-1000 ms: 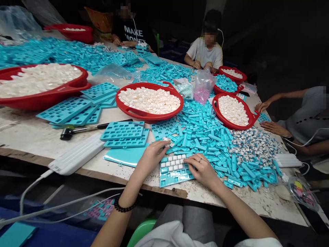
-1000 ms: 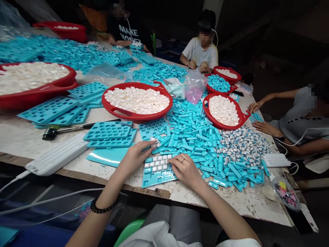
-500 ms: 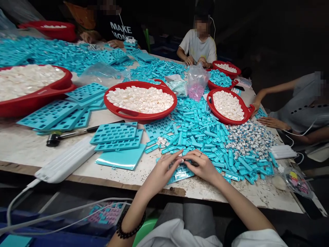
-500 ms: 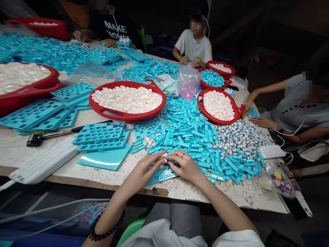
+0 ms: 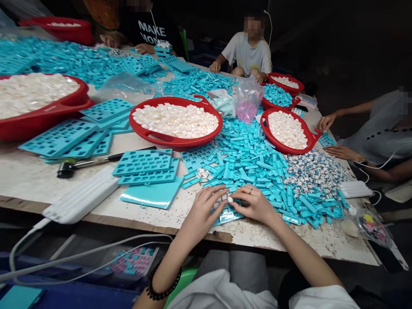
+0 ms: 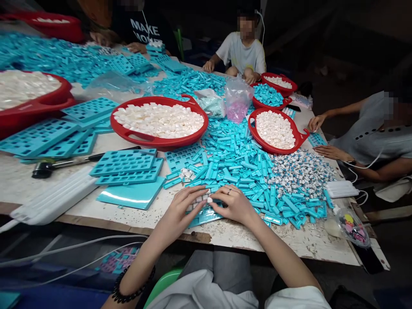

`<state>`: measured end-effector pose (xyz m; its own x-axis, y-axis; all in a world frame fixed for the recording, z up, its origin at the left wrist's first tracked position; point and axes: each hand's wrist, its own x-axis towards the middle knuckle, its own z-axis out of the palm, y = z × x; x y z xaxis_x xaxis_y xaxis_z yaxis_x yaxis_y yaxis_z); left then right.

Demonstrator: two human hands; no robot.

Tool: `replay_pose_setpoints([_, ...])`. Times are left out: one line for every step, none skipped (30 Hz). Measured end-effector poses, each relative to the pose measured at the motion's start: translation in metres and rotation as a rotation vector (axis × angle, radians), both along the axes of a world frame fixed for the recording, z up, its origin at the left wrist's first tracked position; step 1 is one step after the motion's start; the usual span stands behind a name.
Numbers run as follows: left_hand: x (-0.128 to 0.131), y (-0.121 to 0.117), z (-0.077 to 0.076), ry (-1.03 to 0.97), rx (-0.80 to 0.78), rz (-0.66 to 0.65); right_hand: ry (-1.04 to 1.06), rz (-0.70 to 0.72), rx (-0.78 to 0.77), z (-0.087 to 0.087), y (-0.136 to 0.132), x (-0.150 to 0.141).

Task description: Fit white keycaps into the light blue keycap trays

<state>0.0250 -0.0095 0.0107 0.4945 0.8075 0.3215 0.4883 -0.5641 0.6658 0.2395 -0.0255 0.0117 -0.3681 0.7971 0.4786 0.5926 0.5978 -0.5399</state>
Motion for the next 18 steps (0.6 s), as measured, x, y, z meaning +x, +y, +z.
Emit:
replay_pose_setpoints([-0.003,0.000,0.000,-0.002,0.032,0.014,-0.041,0.004,0.020,0.002,0.000,0.001])
replay_pose_setpoints([-0.005,0.000,0.000,0.000,0.059,0.022,-0.071,0.010,0.031,0.003,0.000,0.002])
replay_pose_setpoints([-0.008,-0.001,0.000,0.004,0.081,0.020,-0.090,0.014,0.035,0.004,0.000,0.002])
replay_pose_setpoints([-0.010,-0.001,-0.001,0.008,0.100,0.008,-0.104,0.018,0.035,0.005,-0.001,0.002])
replay_pose_setpoints([-0.011,-0.002,-0.002,0.009,0.119,-0.009,-0.117,0.020,0.033,0.005,-0.001,0.002])
replay_pose_setpoints([-0.012,-0.003,-0.003,0.010,0.138,-0.030,-0.131,0.021,0.030,0.004,-0.001,0.002])
replay_pose_setpoints([-0.012,-0.005,-0.005,0.011,0.152,-0.049,-0.147,0.021,0.028,0.003,-0.002,0.001])
replay_pose_setpoints([-0.012,-0.006,-0.006,0.013,0.161,-0.065,-0.162,0.022,0.026,0.001,-0.002,0.001])
replay_pose_setpoints([-0.012,-0.007,-0.008,0.016,0.166,-0.079,-0.177,0.021,0.026,0.000,-0.002,0.000])
replay_pose_setpoints([-0.011,-0.008,-0.010,0.018,0.171,-0.092,-0.191,0.019,0.025,-0.002,-0.002,0.000])
replay_pose_setpoints([-0.011,-0.009,-0.012,0.019,0.177,-0.104,-0.203,0.019,0.025,-0.003,-0.002,0.000])
replay_pose_setpoints([-0.010,-0.010,-0.014,0.024,0.185,-0.115,-0.210,0.020,0.025,-0.004,-0.002,0.001])
replay_pose_setpoints([-0.010,-0.011,-0.016,0.033,0.197,-0.121,-0.214,0.023,0.025,-0.006,-0.002,0.001])
replay_pose_setpoints([-0.010,-0.012,-0.017,0.045,0.211,-0.121,-0.216,0.026,0.024,-0.007,-0.002,0.001])
replay_pose_setpoints([-0.010,-0.013,-0.018,0.061,0.225,-0.118,-0.215,0.029,0.023,-0.007,-0.002,0.001])
replay_pose_setpoints([-0.010,-0.014,-0.019,0.079,0.238,-0.118,-0.210,0.033,0.020,-0.008,-0.002,0.001])
replay_pose_setpoints([-0.010,-0.016,-0.019,0.098,0.252,-0.120,-0.204,0.038,0.016,-0.008,-0.002,0.001])
replay_pose_setpoints([-0.010,-0.017,-0.019,0.115,0.268,-0.124,-0.197,0.041,0.009,-0.009,-0.002,0.000])
